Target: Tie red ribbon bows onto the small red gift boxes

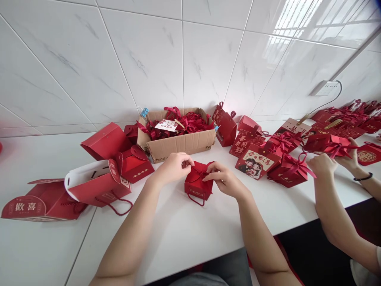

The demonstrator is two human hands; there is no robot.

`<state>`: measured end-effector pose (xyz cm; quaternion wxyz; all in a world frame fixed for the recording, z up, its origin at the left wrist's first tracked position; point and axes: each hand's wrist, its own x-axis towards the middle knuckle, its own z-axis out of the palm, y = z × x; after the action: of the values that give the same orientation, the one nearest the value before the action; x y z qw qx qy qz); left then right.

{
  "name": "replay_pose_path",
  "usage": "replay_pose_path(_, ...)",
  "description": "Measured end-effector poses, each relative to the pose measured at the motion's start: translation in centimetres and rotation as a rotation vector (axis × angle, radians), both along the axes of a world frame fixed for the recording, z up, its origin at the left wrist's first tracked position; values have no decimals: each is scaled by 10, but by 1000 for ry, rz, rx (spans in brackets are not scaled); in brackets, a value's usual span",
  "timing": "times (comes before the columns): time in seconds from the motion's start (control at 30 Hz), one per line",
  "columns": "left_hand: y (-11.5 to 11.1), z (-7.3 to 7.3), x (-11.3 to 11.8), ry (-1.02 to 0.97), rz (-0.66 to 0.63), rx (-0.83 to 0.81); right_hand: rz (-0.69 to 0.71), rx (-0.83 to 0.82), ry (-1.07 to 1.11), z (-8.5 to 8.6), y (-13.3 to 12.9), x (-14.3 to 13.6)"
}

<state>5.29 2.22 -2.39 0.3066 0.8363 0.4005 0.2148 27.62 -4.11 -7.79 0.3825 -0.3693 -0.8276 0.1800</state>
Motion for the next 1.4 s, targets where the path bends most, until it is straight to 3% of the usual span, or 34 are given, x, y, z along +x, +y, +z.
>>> replay_pose_path(0.37, -1, -2, 2, 116, -17, 28, -63, 74, 74, 4, -1, -1)
replay_pose_path(0.57, -7, 1, 4, 72, -164, 34, -155, 100, 155, 6, 0, -4)
replay_pose_path(0.73, -12, 5, 9, 58, -250, -29, -143, 84, 166, 7, 0, -4)
replay_pose_path(1.03, -7, -1, 11, 4, -148, -45, -152, -58, 45, 8, 1, 2)
replay_pose_path(1.4, 3, -6, 4, 21, -144, 13, -157, 30, 142, 5, 2, 7)
